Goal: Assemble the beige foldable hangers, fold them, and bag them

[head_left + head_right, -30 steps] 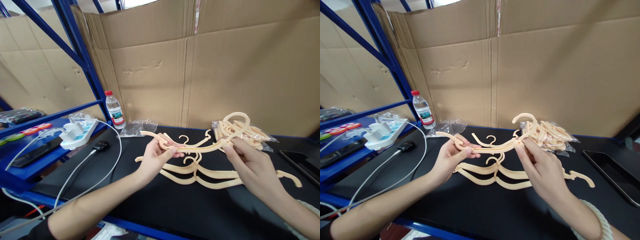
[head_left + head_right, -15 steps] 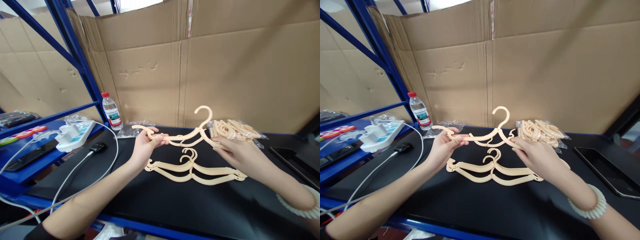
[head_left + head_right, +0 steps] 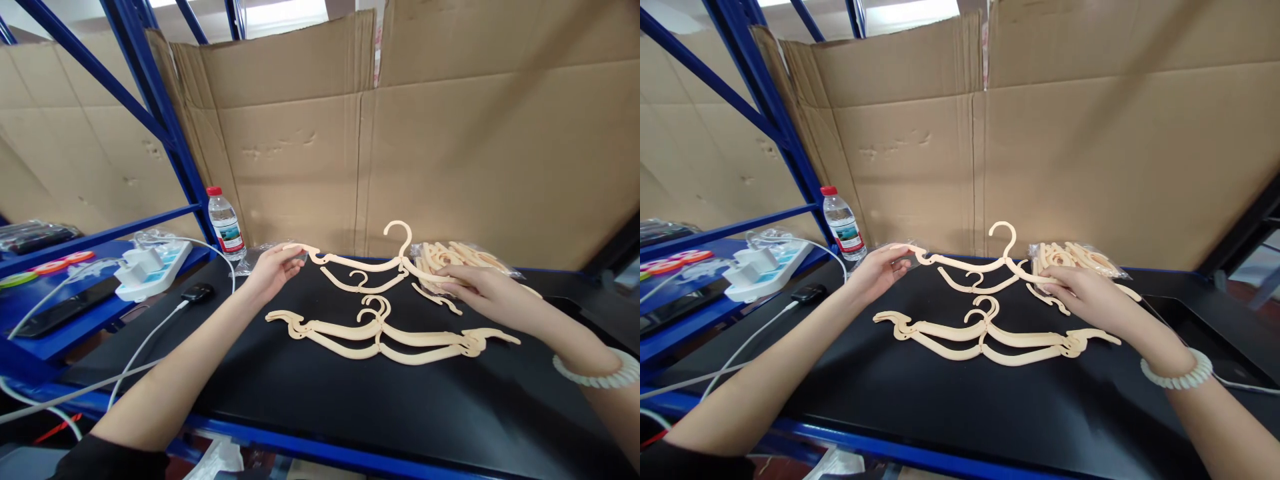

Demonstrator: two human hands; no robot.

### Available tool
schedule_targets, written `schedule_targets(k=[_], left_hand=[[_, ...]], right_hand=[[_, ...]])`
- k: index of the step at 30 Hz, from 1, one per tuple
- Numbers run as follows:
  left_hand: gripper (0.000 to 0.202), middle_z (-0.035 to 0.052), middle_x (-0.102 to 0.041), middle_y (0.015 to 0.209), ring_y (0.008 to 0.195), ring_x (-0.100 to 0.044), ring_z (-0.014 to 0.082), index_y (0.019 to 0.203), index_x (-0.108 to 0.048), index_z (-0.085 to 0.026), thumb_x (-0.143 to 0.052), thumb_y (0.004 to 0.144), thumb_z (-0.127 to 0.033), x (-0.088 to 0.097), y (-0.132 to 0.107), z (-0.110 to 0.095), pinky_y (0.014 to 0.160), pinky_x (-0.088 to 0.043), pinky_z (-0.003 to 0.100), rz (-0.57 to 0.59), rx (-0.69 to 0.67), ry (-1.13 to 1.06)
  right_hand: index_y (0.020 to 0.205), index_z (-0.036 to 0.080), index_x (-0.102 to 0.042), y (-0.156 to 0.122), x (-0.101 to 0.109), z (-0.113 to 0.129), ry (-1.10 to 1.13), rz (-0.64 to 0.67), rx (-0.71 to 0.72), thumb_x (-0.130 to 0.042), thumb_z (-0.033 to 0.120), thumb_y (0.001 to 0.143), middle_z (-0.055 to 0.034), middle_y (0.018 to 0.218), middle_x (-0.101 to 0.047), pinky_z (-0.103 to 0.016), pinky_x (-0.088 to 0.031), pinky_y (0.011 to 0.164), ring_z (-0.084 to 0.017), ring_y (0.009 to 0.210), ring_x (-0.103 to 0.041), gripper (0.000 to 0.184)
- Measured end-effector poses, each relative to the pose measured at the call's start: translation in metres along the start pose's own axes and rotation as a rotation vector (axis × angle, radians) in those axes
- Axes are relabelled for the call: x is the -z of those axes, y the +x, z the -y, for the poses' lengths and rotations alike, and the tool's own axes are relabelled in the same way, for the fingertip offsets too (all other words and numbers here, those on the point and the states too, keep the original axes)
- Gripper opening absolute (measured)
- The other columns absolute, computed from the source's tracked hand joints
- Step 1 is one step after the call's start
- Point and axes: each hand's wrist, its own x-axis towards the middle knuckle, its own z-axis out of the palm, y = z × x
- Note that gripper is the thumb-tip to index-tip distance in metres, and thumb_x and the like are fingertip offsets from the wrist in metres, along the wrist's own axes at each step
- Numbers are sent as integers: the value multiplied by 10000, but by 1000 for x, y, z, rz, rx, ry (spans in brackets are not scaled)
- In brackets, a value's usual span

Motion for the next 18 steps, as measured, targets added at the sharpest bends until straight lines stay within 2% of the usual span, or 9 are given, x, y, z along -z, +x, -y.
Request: schedule_targets(k=[3, 5, 7, 11, 15, 18], left_hand=[[198, 10, -644, 683, 596, -602, 99, 728, -626, -154, -772, 659, -268, 13, 3, -10, 577, -498, 210, 130, -4, 174], [244, -6, -643, 666, 618, -608, 122, 825, -661, -177, -794, 640, -266, 23, 4, -18, 595, -494, 235, 225, -27, 312], [258, -4, -665, 687, 648, -612, 132, 873, -698, -189, -798, 647, -264, 31, 4, -27, 621, -479, 238, 314, -62, 469], [160, 22, -731, 798, 753, -644, 161, 794, -756, -195, -787, 662, -281, 42, 3, -40, 701, -471, 243, 482, -124, 790], [97, 0, -739, 737, 707, -656, 158, 760, -767, -214, -739, 678, -259, 42, 1, -37, 695, -474, 237, 691, -134, 1036], [45, -12, -726, 691, 674, -645, 149, 686, -748, -219, -711, 659, -219, 38, 1, -29, 655, -462, 218, 759, -137, 1099]], right_hand=[[869, 210, -630, 0, 3, -3, 52, 101, 23, -422, 442, 952, -82, 867, -684, -331, -441, 699, -229, 784, -605, 323], [868, 205, -629, 0, 4, -4, 77, 151, 10, -463, 433, 929, -73, 850, -676, -326, -436, 686, -215, 757, -593, 288], [889, 207, -637, -1, 4, -5, 115, 210, -21, -504, 426, 902, -57, 815, -670, -315, -434, 661, -200, 721, -586, 257], [866, 212, -673, -1, 3, 1, 174, 316, -61, -551, 427, 854, -42, 777, -683, -302, -433, 635, -198, 705, -602, 247], [818, 196, -699, 0, 3, 9, 168, 448, -64, -540, 420, 853, -54, 800, -703, -304, -448, 646, -203, 726, -622, 277], [782, 206, -714, -1, 2, 12, 141, 463, -49, -547, 411, 848, -46, 776, -706, -289, -455, 616, -194, 697, -628, 273]])
